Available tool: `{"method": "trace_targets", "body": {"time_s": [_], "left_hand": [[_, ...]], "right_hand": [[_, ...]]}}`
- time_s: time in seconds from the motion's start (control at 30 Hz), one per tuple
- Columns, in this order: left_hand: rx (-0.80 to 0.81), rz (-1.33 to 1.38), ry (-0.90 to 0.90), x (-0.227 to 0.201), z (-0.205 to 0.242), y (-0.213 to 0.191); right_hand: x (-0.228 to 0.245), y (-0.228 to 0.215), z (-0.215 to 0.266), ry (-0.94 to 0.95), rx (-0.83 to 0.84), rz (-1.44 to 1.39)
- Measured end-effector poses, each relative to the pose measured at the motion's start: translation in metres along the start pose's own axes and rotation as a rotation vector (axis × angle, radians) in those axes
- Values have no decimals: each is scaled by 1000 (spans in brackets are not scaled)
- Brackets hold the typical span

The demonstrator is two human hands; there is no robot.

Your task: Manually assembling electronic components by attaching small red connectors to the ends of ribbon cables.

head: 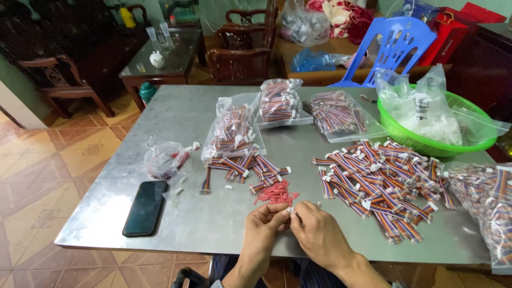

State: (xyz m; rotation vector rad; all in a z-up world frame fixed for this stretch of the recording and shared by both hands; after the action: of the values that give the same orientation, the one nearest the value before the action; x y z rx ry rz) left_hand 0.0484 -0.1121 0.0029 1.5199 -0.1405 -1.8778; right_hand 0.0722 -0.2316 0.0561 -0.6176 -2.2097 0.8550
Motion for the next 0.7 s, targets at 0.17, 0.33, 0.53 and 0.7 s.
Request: {"method": "trace_targets", "body": {"time_s": [0.17,0.33,0.53,0.7], "left_hand": [[90,-184,169,-11,-20,-5],[-79,-983,987,-93,-41,-12],[-74,-1595,927,-99,-98,-18],[-200,-1479,909,-100,-109,-36]], "right_hand": [[-11,-19,-9,-26,47,-37],[-84,-29,-16,211,85,158],[-85,-24,-7,378,23,36],[-84,5,-6,360,39,-192]]}}
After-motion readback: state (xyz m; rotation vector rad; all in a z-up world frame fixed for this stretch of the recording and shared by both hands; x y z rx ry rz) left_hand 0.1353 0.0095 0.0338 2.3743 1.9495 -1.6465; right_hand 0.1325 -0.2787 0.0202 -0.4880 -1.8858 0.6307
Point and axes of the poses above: each hand's wrist, its own z-axis away from the middle knuckle, its own y-axis out of the palm, x = y × z, the point moved 9 cm from there along -z, towards the middle knuckle, and after that the axes turned 10 degrees about -x, right-handed, at the moved point
